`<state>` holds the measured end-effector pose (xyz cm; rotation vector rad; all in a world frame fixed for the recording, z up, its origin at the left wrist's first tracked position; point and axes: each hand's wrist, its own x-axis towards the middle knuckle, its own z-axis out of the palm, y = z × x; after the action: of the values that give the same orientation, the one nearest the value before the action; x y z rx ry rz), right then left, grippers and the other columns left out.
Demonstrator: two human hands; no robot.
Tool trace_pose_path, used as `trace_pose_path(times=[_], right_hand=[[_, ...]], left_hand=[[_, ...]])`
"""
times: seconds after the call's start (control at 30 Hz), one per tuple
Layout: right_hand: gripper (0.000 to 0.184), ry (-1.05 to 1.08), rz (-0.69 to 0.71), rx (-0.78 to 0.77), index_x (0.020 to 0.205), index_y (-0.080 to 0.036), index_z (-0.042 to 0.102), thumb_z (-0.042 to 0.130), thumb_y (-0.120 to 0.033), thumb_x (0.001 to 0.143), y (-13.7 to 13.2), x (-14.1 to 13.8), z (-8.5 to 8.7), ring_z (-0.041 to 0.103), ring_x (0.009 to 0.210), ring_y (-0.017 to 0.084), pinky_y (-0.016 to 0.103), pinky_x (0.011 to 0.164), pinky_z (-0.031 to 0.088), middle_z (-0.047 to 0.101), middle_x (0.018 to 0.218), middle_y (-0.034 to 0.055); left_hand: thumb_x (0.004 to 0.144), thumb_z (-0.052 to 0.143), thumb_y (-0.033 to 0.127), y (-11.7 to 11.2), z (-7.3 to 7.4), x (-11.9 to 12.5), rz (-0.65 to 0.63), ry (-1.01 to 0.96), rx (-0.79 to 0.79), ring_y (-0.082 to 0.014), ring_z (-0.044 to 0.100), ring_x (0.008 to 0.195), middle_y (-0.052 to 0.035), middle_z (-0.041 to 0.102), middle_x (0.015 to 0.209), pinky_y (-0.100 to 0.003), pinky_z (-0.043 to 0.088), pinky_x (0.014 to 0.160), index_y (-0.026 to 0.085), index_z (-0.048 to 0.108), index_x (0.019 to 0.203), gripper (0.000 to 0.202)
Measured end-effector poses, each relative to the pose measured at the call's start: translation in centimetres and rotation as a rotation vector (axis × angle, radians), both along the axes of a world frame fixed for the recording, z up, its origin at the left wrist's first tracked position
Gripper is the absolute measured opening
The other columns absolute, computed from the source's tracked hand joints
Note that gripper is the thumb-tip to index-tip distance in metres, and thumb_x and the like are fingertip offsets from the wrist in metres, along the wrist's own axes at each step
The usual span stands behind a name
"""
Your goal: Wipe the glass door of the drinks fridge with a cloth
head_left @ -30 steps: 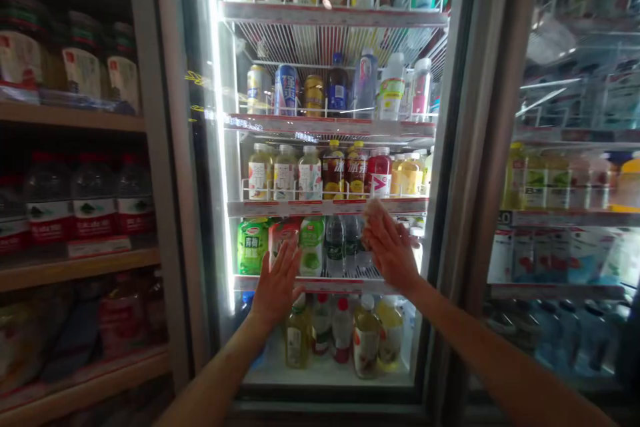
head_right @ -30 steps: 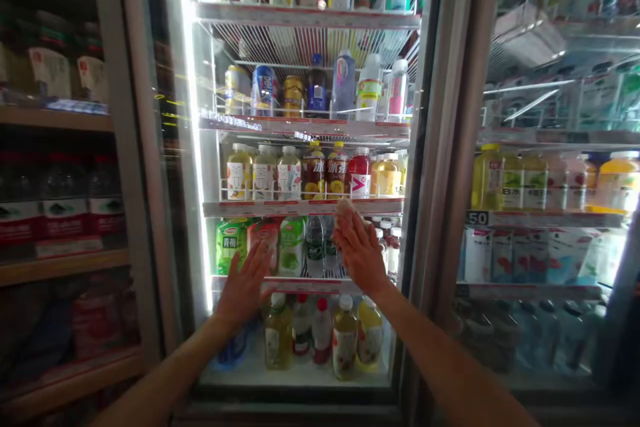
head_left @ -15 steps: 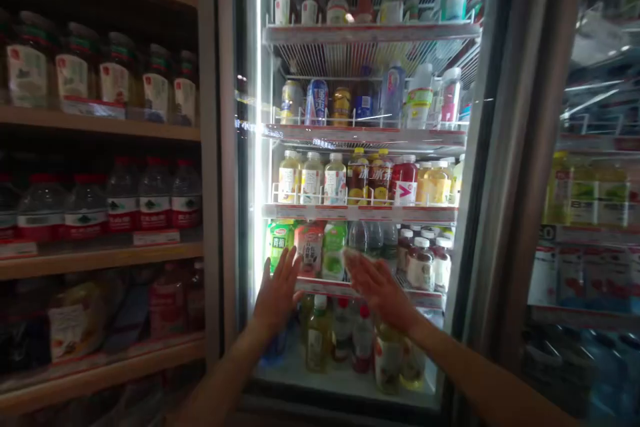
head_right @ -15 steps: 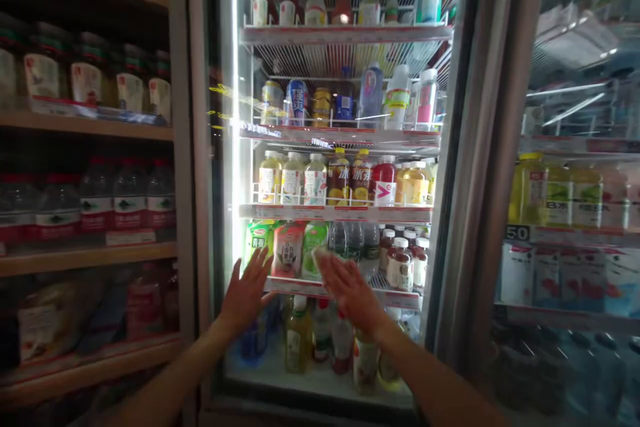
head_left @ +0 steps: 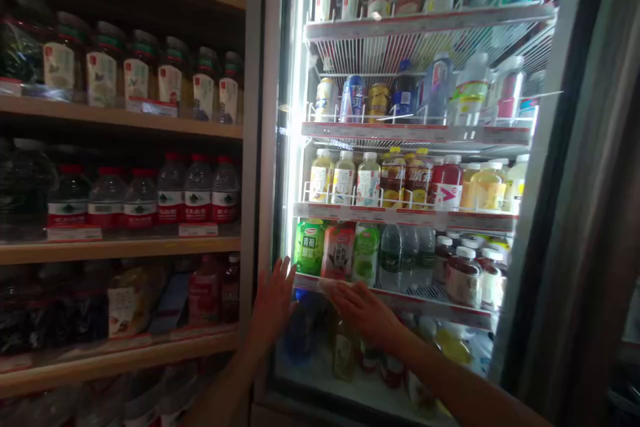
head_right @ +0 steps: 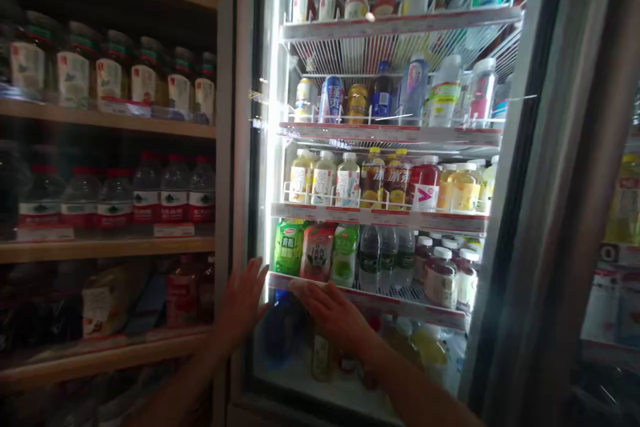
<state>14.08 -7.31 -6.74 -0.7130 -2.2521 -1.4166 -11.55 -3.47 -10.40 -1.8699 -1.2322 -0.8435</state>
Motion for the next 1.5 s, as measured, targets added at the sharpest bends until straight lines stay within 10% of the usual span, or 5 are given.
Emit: trace_pose_path(times=[0.67,0.8,1.03,1.23,1.5], right_hand=[[0.049,0.068,0.058,-0.127,0.132,-0.013,0.044,0.040,-0.011,0.083,3.4,-9.9,-5.8,0.018,0.139,0.021,0.043,0.114,0.019,0.031,0.147,0.0057],[0.039,-0.022,0.113,-0.096,0.121,-0.017,0.056,0.042,-0.016,0.085,1.4,-6.0,-7.8,0.018,0.139,0.014,0.034,0.115,0.019,0.038,0.144,-0.0013],[0.041,0.243,-0.177,0.108,0.128,-0.023,0.049,0.044,-0.019,0.088,-1.6,4.9,-0.2,0.008,0.141,0.022,0.050,0.115,-0.002,0.032,0.147,-0.0002],[0.041,0.093,-0.204,0.079,0.122,-0.027,0.054,0.047,-0.013,0.085,-5.0,11.9,-4.7,0.017,0.140,0.020,0.048,0.116,0.005,0.030,0.148,-0.0026],[0.043,0.521,-0.275,0.219,0.129,-0.018,0.048,0.047,-0.017,0.085,-5.2,17.3,3.3,0.020,0.139,0.027,0.050,0.108,0.028,0.029,0.148,0.0095]], left_hand=[[0.080,0.053,0.039,-1.7,-0.8,-7.2,0.024,0.037,-0.045,-0.0276,0.030,0.134,-0.0141,0.036,0.143,-0.054,0.020,0.110,0.019,0.033,0.139,0.065],[0.081,0.051,0.037,-1.6,-1.3,-6.5,-0.019,0.082,-0.011,-0.0275,0.030,0.134,-0.0146,0.036,0.143,-0.053,0.018,0.110,0.019,0.029,0.141,0.066],[0.085,0.044,0.033,-0.8,0.2,-1.6,-0.120,0.074,0.068,-0.0277,0.027,0.136,-0.0147,0.034,0.144,-0.054,0.020,0.109,0.018,0.024,0.142,0.062],[0.079,0.056,0.048,-1.6,2.5,5.7,-0.290,0.061,0.105,-0.0260,0.029,0.135,-0.0122,0.039,0.142,-0.048,0.012,0.113,0.020,0.033,0.138,0.069],[0.081,0.054,0.046,-3.1,12.5,14.3,-0.465,-0.478,0.016,-0.0278,0.022,0.138,-0.0153,0.028,0.147,-0.049,0.020,0.112,0.015,0.034,0.136,0.067]])
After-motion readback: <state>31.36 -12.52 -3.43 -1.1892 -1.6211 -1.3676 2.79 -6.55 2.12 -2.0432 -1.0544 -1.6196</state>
